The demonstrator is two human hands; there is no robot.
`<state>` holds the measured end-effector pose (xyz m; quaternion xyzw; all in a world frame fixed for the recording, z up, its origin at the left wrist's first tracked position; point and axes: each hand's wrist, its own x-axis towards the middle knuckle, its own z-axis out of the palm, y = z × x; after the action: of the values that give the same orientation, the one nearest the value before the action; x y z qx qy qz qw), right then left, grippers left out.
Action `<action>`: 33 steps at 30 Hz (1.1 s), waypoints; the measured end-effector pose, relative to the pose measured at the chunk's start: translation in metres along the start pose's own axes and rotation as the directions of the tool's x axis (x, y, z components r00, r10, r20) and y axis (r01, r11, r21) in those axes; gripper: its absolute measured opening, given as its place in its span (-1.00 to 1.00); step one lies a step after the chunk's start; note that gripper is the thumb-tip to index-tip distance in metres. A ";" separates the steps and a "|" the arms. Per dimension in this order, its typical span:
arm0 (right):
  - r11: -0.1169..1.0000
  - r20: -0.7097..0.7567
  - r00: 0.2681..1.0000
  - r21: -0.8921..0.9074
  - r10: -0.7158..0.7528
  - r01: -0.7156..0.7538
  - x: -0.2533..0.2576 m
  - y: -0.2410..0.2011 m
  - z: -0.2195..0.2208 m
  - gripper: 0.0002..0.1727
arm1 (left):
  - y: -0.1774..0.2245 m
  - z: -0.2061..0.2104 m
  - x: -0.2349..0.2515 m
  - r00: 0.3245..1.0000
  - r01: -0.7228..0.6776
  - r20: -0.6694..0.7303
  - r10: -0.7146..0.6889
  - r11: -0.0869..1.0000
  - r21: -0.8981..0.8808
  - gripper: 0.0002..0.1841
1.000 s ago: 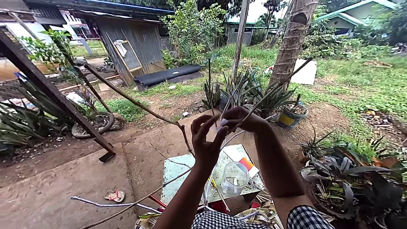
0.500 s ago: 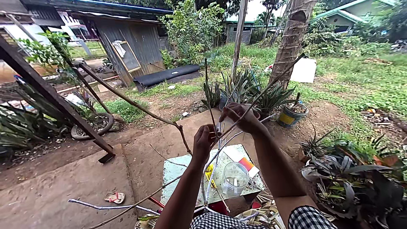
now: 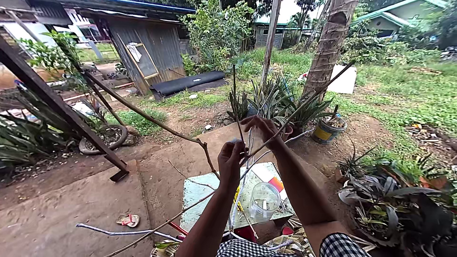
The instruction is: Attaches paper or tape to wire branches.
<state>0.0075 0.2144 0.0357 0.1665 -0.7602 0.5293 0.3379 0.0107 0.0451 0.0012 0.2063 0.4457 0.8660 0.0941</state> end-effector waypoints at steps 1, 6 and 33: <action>1.000 -0.078 0.997 0.001 -0.027 0.027 -0.001 -0.005 -0.003 -0.46 | -0.006 -0.001 -0.001 0.990 -0.138 -0.018 0.139 0.990 0.034 -0.89; 0.994 0.012 0.996 -0.063 -0.085 0.086 -0.007 -0.048 -0.011 -0.85 | -0.020 -0.001 -0.001 0.778 -0.594 -0.020 0.628 0.745 0.303 -0.92; 0.866 0.178 0.928 0.336 0.327 -0.370 -0.027 -0.052 -0.022 -0.90 | 0.019 -0.004 -0.009 0.740 -0.652 0.357 0.571 0.474 0.592 -0.77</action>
<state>0.0664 0.2120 0.0573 0.1161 -0.6846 0.7027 0.1553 0.0177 0.0279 0.0121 0.4180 0.6220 0.6001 -0.2797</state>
